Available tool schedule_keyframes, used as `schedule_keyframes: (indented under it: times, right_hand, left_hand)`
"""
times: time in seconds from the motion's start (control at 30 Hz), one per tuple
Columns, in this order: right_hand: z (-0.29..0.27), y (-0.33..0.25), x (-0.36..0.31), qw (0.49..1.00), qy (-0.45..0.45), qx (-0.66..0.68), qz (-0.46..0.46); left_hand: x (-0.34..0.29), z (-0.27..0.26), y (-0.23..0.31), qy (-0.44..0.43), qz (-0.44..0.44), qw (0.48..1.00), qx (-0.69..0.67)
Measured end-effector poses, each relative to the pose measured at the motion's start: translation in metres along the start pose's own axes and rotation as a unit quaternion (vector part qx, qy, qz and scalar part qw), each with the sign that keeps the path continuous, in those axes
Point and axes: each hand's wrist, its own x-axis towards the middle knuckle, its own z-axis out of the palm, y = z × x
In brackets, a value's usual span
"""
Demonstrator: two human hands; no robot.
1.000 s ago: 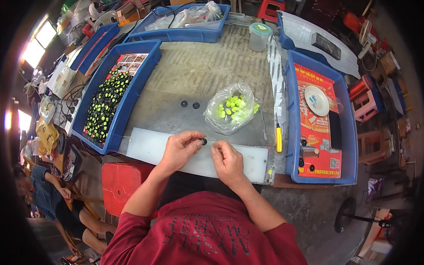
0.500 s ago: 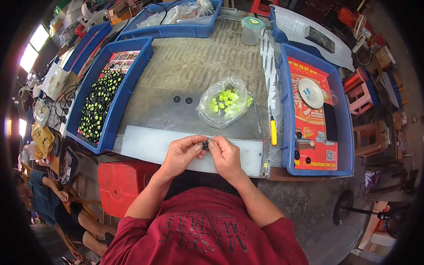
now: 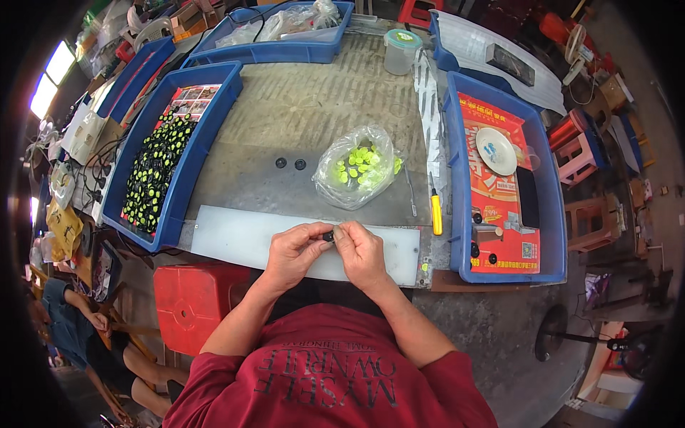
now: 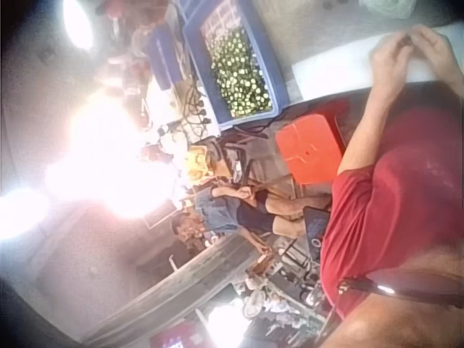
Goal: The person assembles small circular components by inserting small yellow plastic pieces into black rings by hand and placing the completed parts into a blue bin.
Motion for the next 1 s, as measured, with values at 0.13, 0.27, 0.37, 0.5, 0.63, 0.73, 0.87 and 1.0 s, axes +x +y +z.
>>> schedule_keyframes:
  times: [0.13, 0.27, 0.37, 0.5, 0.63, 0.73, 0.87, 1.0]
  right_hand:
    - [0.000, -0.004, 0.001, 1.000, 0.001, 0.005, 0.002]
    - [0.000, -0.007, 0.002, 1.000, -0.009, -0.017, 0.020]
    - [-0.002, -0.008, 0.005, 0.999, -0.029, -0.036, 0.011]
    - [-0.013, -0.014, 0.027, 0.997, -0.005, -0.068, 0.024]
    - [-0.029, -0.011, 0.075, 0.961, 0.061, -0.229, -0.144]
    - [-0.030, 0.003, 0.096, 0.926, 0.007, -0.354, -0.129]
    - [-0.025, 0.009, 0.100, 0.875, -0.046, -0.475, -0.081]
    - [-0.024, 0.017, 0.102, 0.864, -0.063, -0.486, -0.114]
  left_hand:
    - [-0.002, 0.002, -0.007, 0.023, 0.016, 1.000, -0.014]
    - [-0.001, 0.002, -0.006, 0.022, -0.012, 0.999, -0.044]
    - [-0.002, 0.003, -0.012, 0.033, -0.002, 0.998, -0.062]
    - [-0.004, 0.004, -0.021, 0.044, -0.060, 0.990, -0.119]
    - [-0.004, 0.002, -0.021, 0.039, -0.065, 0.988, -0.137]
    - [-0.004, 0.003, -0.023, 0.042, -0.055, 0.983, -0.170]
    - [-0.004, 0.002, -0.021, 0.051, -0.052, 0.976, -0.205]
    - [-0.005, 0.001, -0.021, 0.051, -0.059, 0.971, -0.225]
